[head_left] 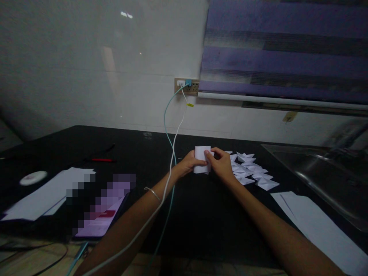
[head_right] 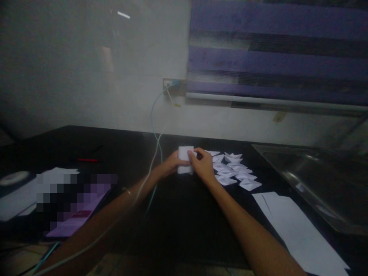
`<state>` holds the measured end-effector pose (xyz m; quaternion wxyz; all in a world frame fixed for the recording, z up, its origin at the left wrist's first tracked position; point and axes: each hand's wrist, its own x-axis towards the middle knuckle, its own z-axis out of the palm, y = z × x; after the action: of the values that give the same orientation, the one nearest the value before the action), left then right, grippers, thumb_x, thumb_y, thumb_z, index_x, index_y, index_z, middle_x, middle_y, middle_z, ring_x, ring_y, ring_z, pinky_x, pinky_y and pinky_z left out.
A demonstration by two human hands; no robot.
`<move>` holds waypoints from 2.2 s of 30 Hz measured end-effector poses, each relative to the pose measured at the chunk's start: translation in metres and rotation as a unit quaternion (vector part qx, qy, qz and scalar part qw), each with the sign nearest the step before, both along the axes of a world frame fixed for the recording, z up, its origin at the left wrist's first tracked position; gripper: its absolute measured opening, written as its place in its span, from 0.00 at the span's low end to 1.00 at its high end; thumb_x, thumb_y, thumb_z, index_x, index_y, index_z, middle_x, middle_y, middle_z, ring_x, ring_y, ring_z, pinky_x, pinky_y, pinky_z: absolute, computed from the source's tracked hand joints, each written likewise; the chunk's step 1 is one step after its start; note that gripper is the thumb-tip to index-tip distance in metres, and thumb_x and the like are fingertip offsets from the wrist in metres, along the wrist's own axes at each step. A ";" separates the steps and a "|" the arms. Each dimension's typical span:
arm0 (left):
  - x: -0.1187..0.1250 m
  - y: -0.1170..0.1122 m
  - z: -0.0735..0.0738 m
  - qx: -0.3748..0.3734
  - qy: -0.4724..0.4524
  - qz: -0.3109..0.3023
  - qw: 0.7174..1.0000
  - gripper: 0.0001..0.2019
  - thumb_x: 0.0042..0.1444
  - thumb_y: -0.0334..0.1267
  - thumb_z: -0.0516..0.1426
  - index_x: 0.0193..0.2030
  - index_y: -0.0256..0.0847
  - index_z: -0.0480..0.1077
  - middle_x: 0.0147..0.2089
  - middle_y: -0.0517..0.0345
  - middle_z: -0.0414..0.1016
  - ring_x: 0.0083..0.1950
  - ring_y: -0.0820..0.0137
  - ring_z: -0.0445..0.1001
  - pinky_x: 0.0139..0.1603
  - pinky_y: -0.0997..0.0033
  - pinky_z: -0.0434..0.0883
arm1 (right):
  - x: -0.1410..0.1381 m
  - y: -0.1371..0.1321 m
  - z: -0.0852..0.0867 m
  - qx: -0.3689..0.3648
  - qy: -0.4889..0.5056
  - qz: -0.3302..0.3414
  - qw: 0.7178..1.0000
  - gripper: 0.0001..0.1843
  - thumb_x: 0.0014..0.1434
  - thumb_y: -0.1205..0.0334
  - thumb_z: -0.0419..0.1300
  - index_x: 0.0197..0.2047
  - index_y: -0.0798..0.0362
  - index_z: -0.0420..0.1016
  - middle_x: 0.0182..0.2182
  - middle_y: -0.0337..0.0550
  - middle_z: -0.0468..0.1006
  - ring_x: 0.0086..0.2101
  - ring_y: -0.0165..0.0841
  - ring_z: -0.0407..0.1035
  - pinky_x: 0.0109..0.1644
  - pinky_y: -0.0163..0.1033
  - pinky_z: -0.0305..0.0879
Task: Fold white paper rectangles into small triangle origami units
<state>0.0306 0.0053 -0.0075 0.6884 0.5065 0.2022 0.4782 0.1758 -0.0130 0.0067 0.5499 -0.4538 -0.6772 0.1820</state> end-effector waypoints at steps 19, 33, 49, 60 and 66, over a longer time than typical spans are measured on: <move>-0.002 -0.008 0.009 0.022 0.128 0.059 0.990 0.19 0.41 0.35 0.68 0.41 0.30 0.73 0.34 0.49 0.78 0.30 0.69 0.76 0.34 0.72 0.71 | 0.004 0.001 0.007 -0.036 0.107 0.020 0.993 0.17 0.52 0.48 0.61 0.27 0.55 0.74 0.20 0.38 0.71 0.21 0.30 0.63 0.23 0.35 0.58; -0.004 -0.008 0.009 0.014 0.149 0.039 0.988 0.19 0.43 0.38 0.67 0.41 0.29 0.75 0.34 0.46 0.79 0.30 0.69 0.76 0.34 0.70 0.71 | 0.008 0.008 0.001 -0.038 0.107 0.053 0.992 0.15 0.52 0.51 0.61 0.34 0.56 0.78 0.30 0.43 0.79 0.31 0.36 0.71 0.35 0.38 0.66; -0.004 -0.011 0.010 0.021 0.129 0.038 0.991 0.19 0.43 0.38 0.67 0.40 0.28 0.75 0.34 0.45 0.79 0.31 0.67 0.77 0.36 0.69 0.72 | 0.005 0.001 0.009 -0.064 0.107 0.058 0.991 0.16 0.52 0.48 0.60 0.29 0.54 0.75 0.20 0.37 0.72 0.22 0.31 0.65 0.24 0.35 0.61; -0.004 -0.012 0.014 0.023 0.136 0.074 0.988 0.18 0.42 0.37 0.68 0.39 0.29 0.75 0.33 0.46 0.79 0.31 0.66 0.77 0.35 0.70 0.72 | 0.005 -0.001 0.011 -0.055 0.083 0.053 0.994 0.20 0.53 0.45 0.58 0.22 0.53 0.70 0.16 0.36 0.66 0.20 0.29 0.62 0.22 0.33 0.58; -0.003 -0.006 0.008 0.030 0.145 0.071 0.986 0.17 0.43 0.39 0.68 0.38 0.29 0.75 0.33 0.46 0.79 0.31 0.66 0.77 0.35 0.70 0.72 | 0.006 0.000 0.011 -0.061 0.083 0.061 0.993 0.21 0.53 0.43 0.58 0.24 0.54 0.73 0.16 0.37 0.68 0.20 0.31 0.63 0.22 0.34 0.59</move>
<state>0.0277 -0.0007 0.0009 0.6004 0.5755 0.3205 0.4535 0.1821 -0.0133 0.0176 0.5635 -0.4276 -0.6431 0.2933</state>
